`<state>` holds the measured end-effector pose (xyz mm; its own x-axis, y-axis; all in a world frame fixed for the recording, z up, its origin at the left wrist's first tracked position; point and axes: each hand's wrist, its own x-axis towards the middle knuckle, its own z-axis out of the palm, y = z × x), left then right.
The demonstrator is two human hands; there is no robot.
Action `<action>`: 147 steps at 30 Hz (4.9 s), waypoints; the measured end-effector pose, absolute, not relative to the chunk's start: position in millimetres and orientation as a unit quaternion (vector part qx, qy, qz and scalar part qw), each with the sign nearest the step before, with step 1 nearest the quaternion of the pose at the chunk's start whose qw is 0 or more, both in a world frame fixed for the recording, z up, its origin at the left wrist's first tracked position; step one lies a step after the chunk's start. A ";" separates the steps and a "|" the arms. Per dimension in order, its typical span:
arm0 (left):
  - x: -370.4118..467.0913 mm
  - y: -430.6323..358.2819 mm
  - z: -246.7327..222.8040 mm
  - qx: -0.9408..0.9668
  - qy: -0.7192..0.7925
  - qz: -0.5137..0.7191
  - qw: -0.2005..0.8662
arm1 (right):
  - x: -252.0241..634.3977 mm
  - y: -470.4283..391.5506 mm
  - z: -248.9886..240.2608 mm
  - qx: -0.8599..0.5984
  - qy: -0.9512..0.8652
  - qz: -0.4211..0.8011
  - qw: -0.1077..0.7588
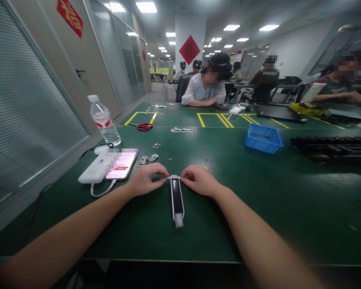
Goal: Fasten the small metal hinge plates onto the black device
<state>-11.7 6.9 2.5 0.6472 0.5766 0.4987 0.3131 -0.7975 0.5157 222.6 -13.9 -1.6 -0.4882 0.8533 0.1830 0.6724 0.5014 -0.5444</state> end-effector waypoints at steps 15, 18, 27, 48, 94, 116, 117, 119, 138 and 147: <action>-7.8 6.7 -1.4 0.894 0.249 0.328 0.179 | 222.3 -13.9 -2.2 -0.453 -0.839 0.201 0.224; -7.6 7.9 -2.4 0.894 0.237 0.334 0.180 | 222.4 -13.5 -2.8 -0.454 -0.838 0.202 0.223; -9.5 7.5 0.4 0.880 0.264 0.377 0.117 | 221.3 -14.8 0.1 -0.455 -0.836 0.209 0.223; -0.6 20.1 -6.1 0.902 0.401 0.161 0.002 | 221.2 -14.0 -3.0 -0.457 -0.839 0.195 0.221; 17.0 -10.3 6.7 0.537 0.390 0.434 0.609 | 196.6 -39.3 10.1 -0.429 -0.839 -0.059 0.330; -7.8 -1.8 10.4 0.900 0.363 0.206 0.127 | 236.3 -6.5 -8.4 -0.485 -0.780 0.293 0.265; -8.0 -1.2 10.0 0.900 0.362 0.207 0.127 | 236.2 -6.3 -8.6 -0.485 -0.780 0.295 0.264; -8.4 -0.2 9.2 0.900 0.361 0.207 0.128 | 236.0 -6.0 -9.1 -0.484 -0.780 0.300 0.260; -8.2 2.0 5.3 0.903 0.359 0.202 0.125 | 229.0 -9.1 -10.5 -0.470 -0.795 0.264 0.279; -8.3 2.1 3.1 0.904 0.355 0.203 0.122 | 225.2 -10.1 -8.9 -0.454 -0.817 0.230 0.272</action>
